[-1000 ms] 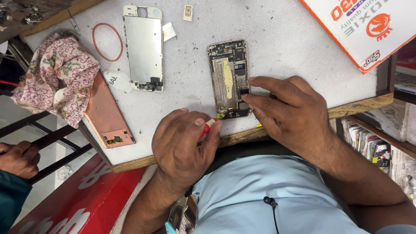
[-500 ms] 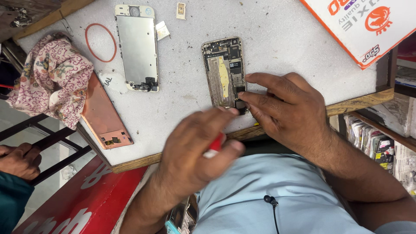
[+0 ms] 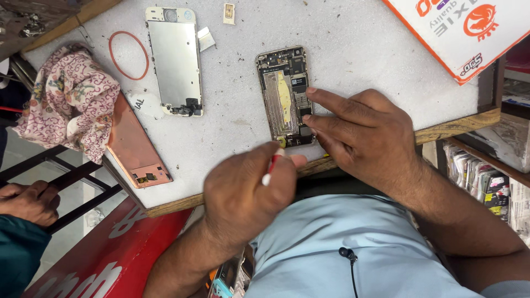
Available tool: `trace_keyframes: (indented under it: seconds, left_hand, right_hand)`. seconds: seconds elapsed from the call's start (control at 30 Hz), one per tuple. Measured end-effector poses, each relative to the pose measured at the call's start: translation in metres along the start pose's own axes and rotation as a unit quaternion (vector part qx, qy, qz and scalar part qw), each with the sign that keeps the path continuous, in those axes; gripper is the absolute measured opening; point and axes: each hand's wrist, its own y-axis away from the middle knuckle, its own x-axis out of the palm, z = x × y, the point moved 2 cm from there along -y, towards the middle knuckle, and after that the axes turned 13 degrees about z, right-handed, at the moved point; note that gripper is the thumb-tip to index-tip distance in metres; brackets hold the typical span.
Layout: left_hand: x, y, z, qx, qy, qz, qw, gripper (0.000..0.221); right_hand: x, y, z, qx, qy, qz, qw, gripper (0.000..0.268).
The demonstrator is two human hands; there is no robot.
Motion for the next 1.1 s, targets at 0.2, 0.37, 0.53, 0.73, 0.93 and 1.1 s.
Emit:
trace_keyframes:
  seconds: [0.2,0.37,0.53,0.73,0.93,1.1]
  left_hand:
    - [-0.008,0.0,0.0,0.063,0.057,0.024,0.996,0.039]
    - [-0.007,0.002,0.002,0.009,0.049,0.012,0.999,0.037]
    - [-0.007,0.003,-0.003,0.023,0.015,0.01,1.0,0.039]
    - [-0.01,0.004,-0.002,0.023,0.004,0.003,1.0,0.04]
    - [-0.013,0.0,0.003,-0.027,0.029,-0.022,0.999,0.041]
    - [-0.015,0.003,0.0,-0.011,-0.055,-0.025,0.998,0.029]
  right_hand:
    - [-0.002,-0.001,-0.002,-0.002,-0.009,-0.002,1.0,0.023]
    - [-0.002,-0.002,0.0,-0.002,-0.003,-0.002,1.0,0.022]
    - [-0.001,0.0,0.0,0.0,-0.01,-0.005,1.0,0.02]
    - [-0.005,-0.001,0.002,0.007,-0.023,-0.006,1.0,0.02]
    - [-0.009,-0.003,0.007,0.015,-0.017,-0.01,1.0,0.022]
    - [-0.009,-0.003,0.01,0.011,-0.017,-0.016,1.0,0.023]
